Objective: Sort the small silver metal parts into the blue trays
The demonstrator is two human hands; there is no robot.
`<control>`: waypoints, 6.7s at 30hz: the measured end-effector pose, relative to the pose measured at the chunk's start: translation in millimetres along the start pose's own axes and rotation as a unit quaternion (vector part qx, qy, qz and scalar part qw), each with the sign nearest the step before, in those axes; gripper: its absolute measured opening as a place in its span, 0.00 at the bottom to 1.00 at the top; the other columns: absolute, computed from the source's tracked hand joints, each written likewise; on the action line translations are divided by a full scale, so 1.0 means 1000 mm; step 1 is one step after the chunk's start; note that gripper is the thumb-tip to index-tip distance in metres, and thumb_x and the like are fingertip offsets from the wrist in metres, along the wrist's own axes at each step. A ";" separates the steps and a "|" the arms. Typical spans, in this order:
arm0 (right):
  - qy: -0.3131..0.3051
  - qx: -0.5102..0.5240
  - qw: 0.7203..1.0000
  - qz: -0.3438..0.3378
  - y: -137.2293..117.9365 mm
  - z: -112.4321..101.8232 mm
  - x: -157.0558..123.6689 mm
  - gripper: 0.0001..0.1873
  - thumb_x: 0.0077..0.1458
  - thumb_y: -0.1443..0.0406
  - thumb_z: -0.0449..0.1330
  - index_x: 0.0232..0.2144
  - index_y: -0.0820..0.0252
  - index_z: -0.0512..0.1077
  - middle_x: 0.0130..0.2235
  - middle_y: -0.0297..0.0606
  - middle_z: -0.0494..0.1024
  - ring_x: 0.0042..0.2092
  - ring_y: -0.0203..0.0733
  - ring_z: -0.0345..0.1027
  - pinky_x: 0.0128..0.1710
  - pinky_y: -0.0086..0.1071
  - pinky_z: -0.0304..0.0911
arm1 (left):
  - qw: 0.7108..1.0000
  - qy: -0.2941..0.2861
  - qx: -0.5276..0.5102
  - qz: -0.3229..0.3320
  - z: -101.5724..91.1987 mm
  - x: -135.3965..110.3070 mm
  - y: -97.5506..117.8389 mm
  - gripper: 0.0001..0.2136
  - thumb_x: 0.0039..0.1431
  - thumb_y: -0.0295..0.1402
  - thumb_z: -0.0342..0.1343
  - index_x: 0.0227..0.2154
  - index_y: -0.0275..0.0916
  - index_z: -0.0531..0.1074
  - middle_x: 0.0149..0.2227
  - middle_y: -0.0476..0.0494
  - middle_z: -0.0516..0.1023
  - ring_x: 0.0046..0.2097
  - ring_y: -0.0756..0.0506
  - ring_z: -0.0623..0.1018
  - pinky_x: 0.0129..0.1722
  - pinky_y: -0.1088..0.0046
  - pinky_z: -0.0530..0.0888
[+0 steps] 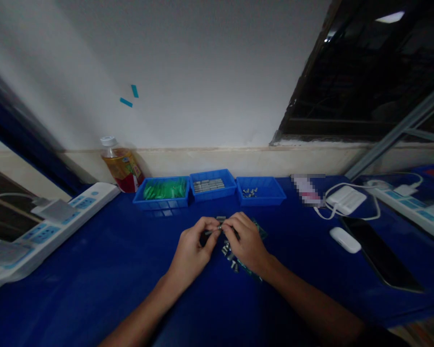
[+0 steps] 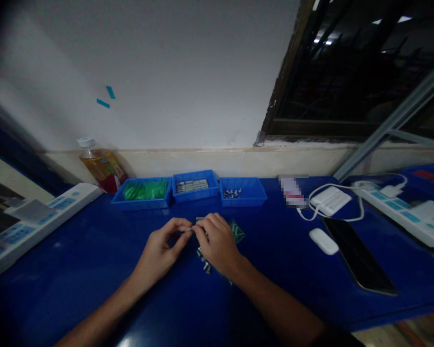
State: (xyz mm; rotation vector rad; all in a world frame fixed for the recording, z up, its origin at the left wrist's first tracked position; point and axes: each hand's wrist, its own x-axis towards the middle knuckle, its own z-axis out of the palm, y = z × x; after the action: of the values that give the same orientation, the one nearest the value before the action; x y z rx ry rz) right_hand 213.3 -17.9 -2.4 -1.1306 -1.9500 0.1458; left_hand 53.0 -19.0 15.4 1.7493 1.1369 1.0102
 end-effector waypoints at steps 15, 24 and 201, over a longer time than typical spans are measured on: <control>0.042 -0.001 0.998 -0.037 0.018 -0.013 0.006 0.05 0.59 0.67 0.53 0.35 0.57 0.69 0.34 0.39 0.72 0.39 0.41 0.66 0.40 0.36 0.64 | 0.993 -0.081 0.083 0.029 -0.001 0.001 -0.003 0.11 0.64 0.35 0.45 0.40 0.38 0.71 0.38 0.45 0.77 0.40 0.46 0.75 0.43 0.71 0.68; 0.166 -0.307 0.920 0.181 0.106 -0.049 0.014 0.14 0.57 0.57 0.55 0.30 0.61 0.74 0.35 0.45 0.72 0.45 0.52 0.60 0.41 0.43 0.55 | 0.926 -0.178 0.320 0.092 0.004 -0.010 -0.004 0.08 0.58 0.34 0.54 0.39 0.38 0.69 0.40 0.42 0.72 0.43 0.41 0.71 0.44 0.62 0.69; -0.034 -0.040 0.988 -0.143 0.003 -0.002 0.009 0.02 0.55 0.67 0.55 0.32 0.59 0.68 0.32 0.38 0.72 0.37 0.43 0.64 0.39 0.35 0.59 | 0.984 -0.035 -0.148 0.095 -0.012 0.023 -0.030 0.19 0.50 0.38 0.61 0.37 0.39 0.57 0.22 0.56 0.69 0.23 0.54 0.69 0.26 0.79 0.65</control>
State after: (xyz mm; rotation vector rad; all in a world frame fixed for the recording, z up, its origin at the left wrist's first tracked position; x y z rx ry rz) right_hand 214.3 -9.8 3.0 -0.8936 -2.1711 -0.0489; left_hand 39.0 13.2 -2.9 1.6579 0.7413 1.1582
